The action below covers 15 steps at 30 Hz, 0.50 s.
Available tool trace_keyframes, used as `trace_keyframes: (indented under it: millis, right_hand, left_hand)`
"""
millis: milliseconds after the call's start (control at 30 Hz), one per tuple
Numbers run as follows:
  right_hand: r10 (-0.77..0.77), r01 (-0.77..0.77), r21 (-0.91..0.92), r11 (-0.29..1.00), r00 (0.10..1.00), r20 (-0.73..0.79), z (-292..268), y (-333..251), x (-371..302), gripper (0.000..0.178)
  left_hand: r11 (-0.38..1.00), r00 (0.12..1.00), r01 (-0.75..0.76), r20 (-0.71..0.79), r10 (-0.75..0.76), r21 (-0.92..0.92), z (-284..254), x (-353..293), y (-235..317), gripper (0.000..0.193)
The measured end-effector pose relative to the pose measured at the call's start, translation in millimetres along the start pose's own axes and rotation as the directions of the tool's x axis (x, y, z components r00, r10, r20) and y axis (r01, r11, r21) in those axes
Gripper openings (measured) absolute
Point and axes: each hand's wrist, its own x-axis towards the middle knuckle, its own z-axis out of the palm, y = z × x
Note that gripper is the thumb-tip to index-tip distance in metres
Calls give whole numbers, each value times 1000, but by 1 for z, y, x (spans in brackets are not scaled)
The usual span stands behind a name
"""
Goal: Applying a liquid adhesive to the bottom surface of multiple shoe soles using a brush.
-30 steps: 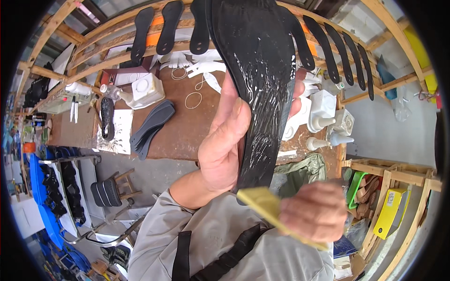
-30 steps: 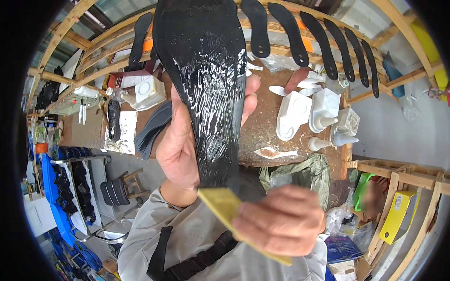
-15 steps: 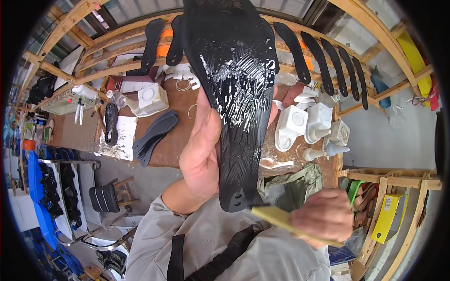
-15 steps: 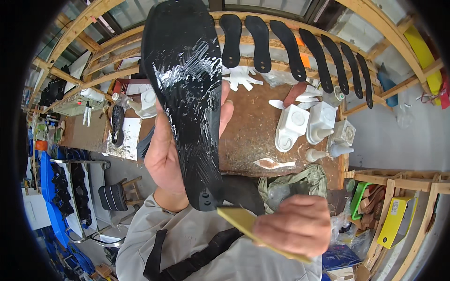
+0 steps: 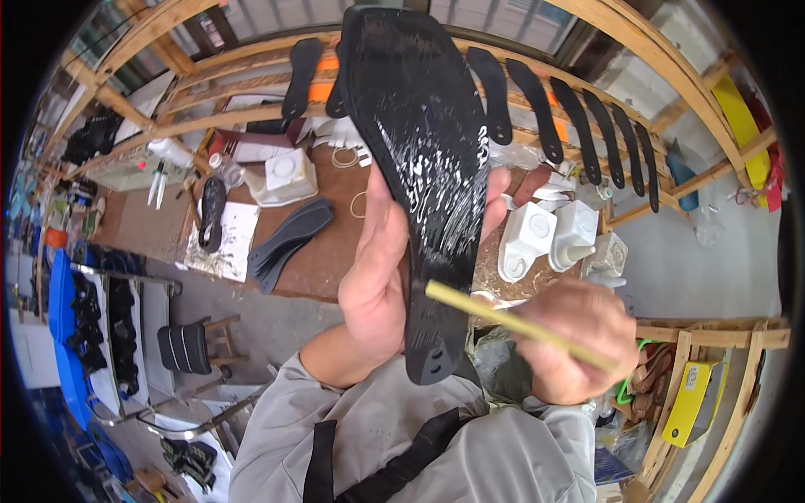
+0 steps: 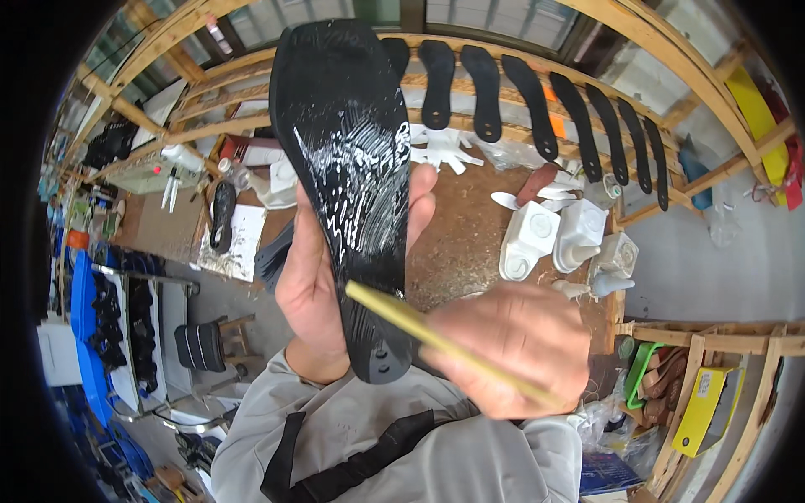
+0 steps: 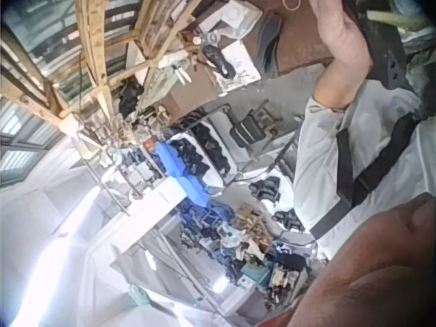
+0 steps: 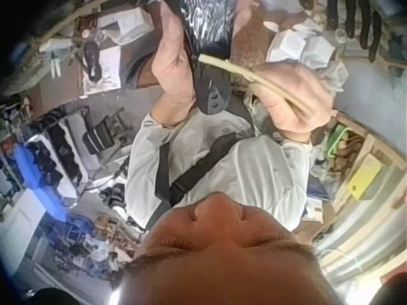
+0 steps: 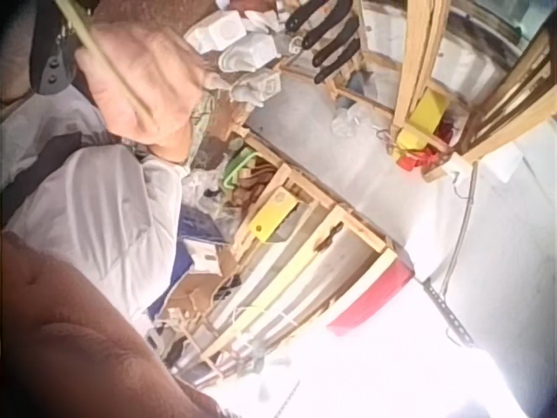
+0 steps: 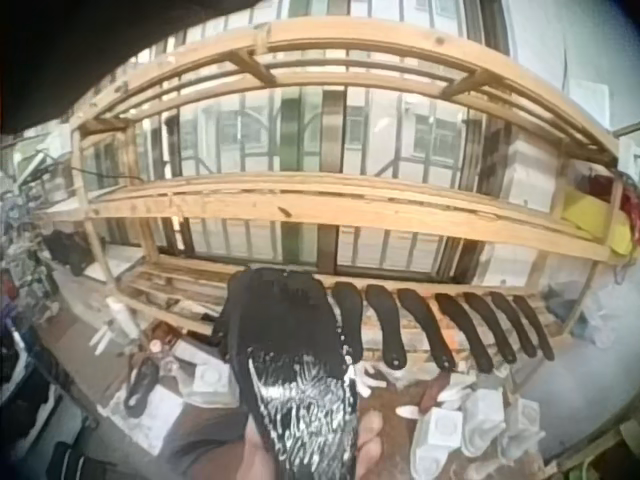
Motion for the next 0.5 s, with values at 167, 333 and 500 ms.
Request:
trace_keyframes:
  millis: [167, 333, 500]
  right_hand:
    - [-276, 272, 55, 961, 913, 301, 9, -19, -17, 18]
    - [-360, 324, 175, 930, 901, 244, -12, -21, -20, 13]
    - [-254, 265, -38, 964, 950, 181, -20, 1, -17, 18]
  left_hand:
    - [985, 985, -164, -64, 161, -52, 1, 0, 5, 49]
    - [984, 980, -162, -126, 151, -75, 5, 2, 11, 51]
    - [968, 987, -141, -109, 120, -208, 14, 10, 6, 51]
